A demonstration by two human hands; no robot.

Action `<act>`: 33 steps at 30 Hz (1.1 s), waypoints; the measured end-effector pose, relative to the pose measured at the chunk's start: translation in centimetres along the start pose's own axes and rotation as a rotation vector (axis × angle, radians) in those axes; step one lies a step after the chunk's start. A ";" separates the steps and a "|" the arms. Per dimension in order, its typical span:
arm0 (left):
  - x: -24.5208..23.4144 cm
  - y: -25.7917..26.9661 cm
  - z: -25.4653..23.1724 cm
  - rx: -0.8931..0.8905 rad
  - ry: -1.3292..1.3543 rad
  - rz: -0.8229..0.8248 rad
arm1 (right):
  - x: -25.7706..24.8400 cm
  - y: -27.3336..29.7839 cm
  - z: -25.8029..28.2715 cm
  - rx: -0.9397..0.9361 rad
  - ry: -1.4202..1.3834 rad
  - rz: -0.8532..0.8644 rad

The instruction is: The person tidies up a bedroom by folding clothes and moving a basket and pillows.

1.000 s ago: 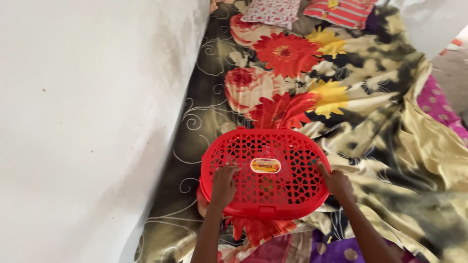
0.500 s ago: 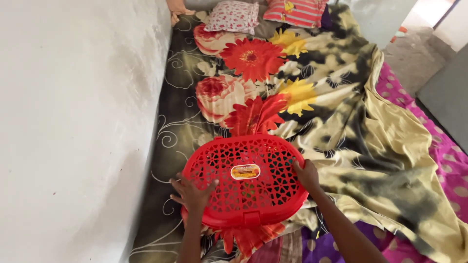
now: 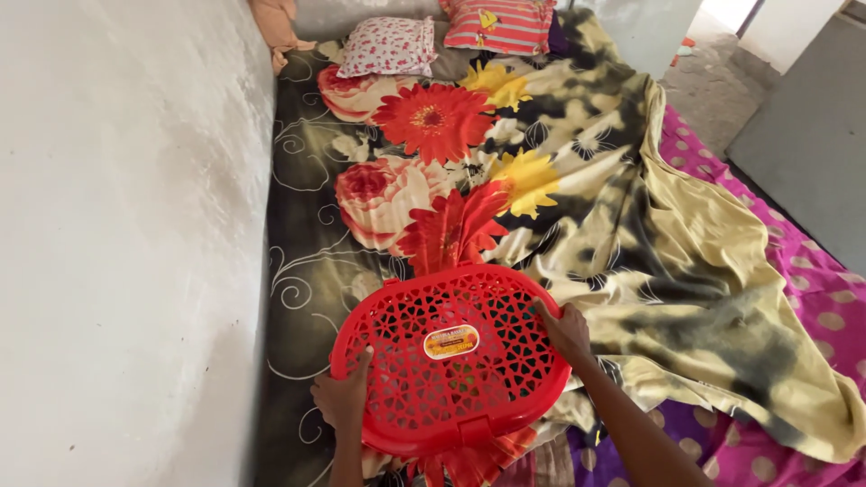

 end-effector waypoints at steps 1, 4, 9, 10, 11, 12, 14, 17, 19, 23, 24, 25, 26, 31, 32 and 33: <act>0.2 -0.1 0.3 0.006 -0.002 0.002 | -0.3 0.5 0.5 0.004 -0.002 -0.004; -0.2 -0.4 0.9 0.034 -0.016 -0.081 | -1.3 1.5 0.8 0.051 -0.018 -0.014; -0.4 -0.5 0.2 0.069 0.125 0.050 | -2.6 3.6 0.2 0.074 -0.123 -0.019; -0.3 -0.4 0.2 0.080 0.121 0.058 | -2.9 4.0 -0.5 0.083 -0.125 -0.030; 0.0 -0.4 -0.1 0.079 0.116 0.084 | -3.4 4.2 -1.0 0.092 -0.113 -0.055; 0.3 -0.4 -0.4 0.078 0.111 0.110 | -3.8 4.4 -1.5 0.101 -0.102 -0.079; 1.5 -0.9 -1.1 0.096 0.086 0.144 | -5.2 6.0 -1.3 0.125 -0.223 -0.080; 2.8 -0.8 -3.2 0.151 0.048 0.179 | -7.8 7.4 -3.6 0.142 -0.295 -0.122; 3.7 0.2 -5.5 0.204 0.036 0.191 | -10.4 8.5 -5.3 0.149 -0.245 -0.177; 6.4 2.7 -12.0 0.373 0.058 0.167 | -16.3 11.4 -9.7 0.256 -0.293 -0.308; 7.7 3.6 -13.7 0.425 0.058 0.169 | -18.1 12.4 -11.2 0.256 -0.297 -0.361; 8.8 5.2 -15.4 0.457 0.050 0.192 | -20.0 13.5 -12.6 0.277 -0.300 -0.396; 10.0 6.9 -17.2 0.506 0.038 0.216 | -22.0 14.8 -13.9 0.295 -0.298 -0.445; 17.1 18.1 -25.2 0.722 0.000 0.303 | -33.1 20.8 -22.3 0.369 -0.266 -0.658; 18.2 20.8 -26.8 0.759 -0.016 0.309 | -35.3 22.3 -24.1 0.403 -0.268 -0.702; 19.3 23.8 -28.8 0.802 -0.029 0.317 | -37.7 23.8 -25.8 0.436 -0.272 -0.751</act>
Point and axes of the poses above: each hand's wrist, its own y-axis away from the middle knuckle, its own x-axis out of the palm, z = x × y, the point moved 10 cm from there along -y, towards the middle knuckle, and after that the axes turned 14 degrees about -y, right-handed, at the moved point
